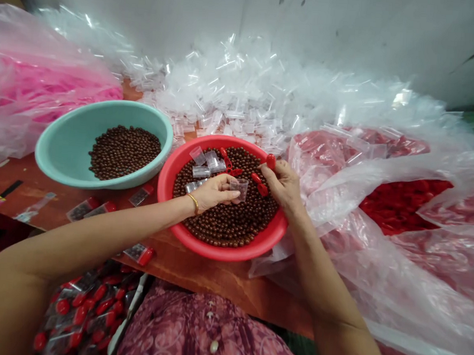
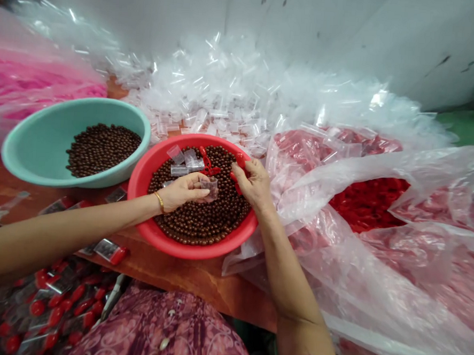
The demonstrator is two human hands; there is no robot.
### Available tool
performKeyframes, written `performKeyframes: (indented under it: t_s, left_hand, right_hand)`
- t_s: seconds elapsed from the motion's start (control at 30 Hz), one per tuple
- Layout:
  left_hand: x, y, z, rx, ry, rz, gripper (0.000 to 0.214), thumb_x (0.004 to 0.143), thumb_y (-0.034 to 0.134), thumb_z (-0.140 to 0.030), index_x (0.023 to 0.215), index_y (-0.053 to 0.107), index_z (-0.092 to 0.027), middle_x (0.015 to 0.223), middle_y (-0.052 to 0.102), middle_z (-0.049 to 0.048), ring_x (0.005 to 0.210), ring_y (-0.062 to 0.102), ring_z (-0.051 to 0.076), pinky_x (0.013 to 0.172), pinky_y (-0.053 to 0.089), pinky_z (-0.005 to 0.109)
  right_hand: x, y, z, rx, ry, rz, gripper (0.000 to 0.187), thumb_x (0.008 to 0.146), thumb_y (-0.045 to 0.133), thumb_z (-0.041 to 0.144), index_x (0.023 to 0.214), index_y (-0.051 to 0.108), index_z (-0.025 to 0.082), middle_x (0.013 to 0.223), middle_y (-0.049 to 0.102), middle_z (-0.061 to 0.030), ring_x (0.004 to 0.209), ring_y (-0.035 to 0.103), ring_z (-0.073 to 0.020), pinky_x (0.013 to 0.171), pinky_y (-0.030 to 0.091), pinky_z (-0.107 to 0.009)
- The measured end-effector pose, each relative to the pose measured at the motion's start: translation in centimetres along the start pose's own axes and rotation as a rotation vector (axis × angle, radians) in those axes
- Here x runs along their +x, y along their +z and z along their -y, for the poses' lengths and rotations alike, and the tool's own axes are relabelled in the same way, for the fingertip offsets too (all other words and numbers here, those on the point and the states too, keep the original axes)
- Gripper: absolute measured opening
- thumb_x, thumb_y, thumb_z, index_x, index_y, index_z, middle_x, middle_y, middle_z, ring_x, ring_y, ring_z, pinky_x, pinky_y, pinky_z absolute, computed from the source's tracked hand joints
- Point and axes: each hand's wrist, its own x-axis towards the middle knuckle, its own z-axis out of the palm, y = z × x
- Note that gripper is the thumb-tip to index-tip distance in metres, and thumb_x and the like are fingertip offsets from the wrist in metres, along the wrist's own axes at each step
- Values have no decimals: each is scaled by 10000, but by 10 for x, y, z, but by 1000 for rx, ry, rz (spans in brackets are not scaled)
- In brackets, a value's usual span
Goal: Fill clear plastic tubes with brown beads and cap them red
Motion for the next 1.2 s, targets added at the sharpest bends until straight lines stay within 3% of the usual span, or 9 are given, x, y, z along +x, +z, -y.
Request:
performKeyframes:
  t_s: [0.17, 0.27, 0.37, 0.5, 0.67, 0.8, 1.0, 1.1, 1.2]
  left_hand:
    - [-10, -2, -7, -106, 34, 35, 399, 644, 762, -194, 983, 564, -120, 872, 640, 17, 770, 601, 89, 802, 483, 284]
    - [-10, -3, -7, -97, 26, 71, 405, 669, 742, -220, 1027, 577, -132, 883, 631, 18, 759, 591, 83, 739, 476, 243]
    - [-11, -3, -8, -71, 33, 151, 436, 678, 733, -282, 1060, 561, -160, 880, 616, 9, 739, 598, 85, 690, 474, 226]
    - [-14, -2, -12, -60, 43, 220, 412, 697, 703, -372, 1012, 530, -172, 810, 582, -9, 674, 601, 89, 567, 443, 189]
    - [-19, -2, -17, -67, 82, 276, 398, 708, 663, -445, 929, 494, -161, 790, 587, 0, 598, 572, 78, 481, 380, 178]
    - [-20, -1, -15, 64, 135, 207, 387, 635, 724, -327, 883, 482, -153, 644, 505, -68, 516, 456, 47, 503, 355, 191]
    - [-20, 4, -13, 216, 151, 87, 261, 582, 665, -178, 785, 508, -129, 659, 475, -68, 609, 419, 61, 590, 343, 205]
    - [-20, 5, -13, 291, 137, 61, 214, 578, 618, -176, 754, 504, -135, 627, 443, -72, 583, 389, 63, 569, 327, 206]
    - [-21, 5, -14, 446, 151, 3, 197, 589, 593, -200, 763, 526, -138, 628, 463, -60, 575, 398, 74, 557, 337, 211]
  right_hand:
    - [-5, -5, 18, 414, 363, 37, 343, 671, 675, 537, 763, 650, 207, 581, 569, 30, 540, 557, -126, 545, 505, -285]
    - [-9, -1, 33, 633, 410, 36, 329, 609, 751, 493, 754, 641, 218, 667, 647, 14, 632, 637, -150, 637, 554, -317]
    - [-15, 13, 42, 665, 313, -21, 293, 646, 737, 466, 808, 654, 236, 769, 688, 7, 759, 667, -163, 788, 542, -350]
    - [-26, 29, 45, 468, 156, -17, 265, 719, 674, 456, 872, 677, 240, 936, 699, -28, 930, 645, -198, 894, 493, -383]
    - [-36, 23, 46, 328, -19, -1, 219, 784, 622, 414, 932, 703, 275, 1031, 699, -33, 1003, 634, -214, 947, 471, -420]
    - [-37, 12, 47, 125, -222, 107, 248, 836, 561, 329, 1046, 687, 295, 1099, 695, -31, 1048, 631, -223, 1011, 427, -477]
    - [-42, 4, 48, -116, -552, 178, 394, 799, 566, 200, 1176, 627, 296, 1110, 693, -44, 1056, 635, -233, 1045, 389, -523]
    - [-48, 4, 53, -127, -575, 196, 474, 784, 576, 207, 1251, 576, 286, 1149, 676, -58, 1095, 614, -246, 1064, 360, -530]
    - [-53, 6, 58, -60, -450, 222, 392, 823, 522, 341, 1198, 618, 278, 1167, 666, -58, 1111, 602, -256, 1084, 316, -542]
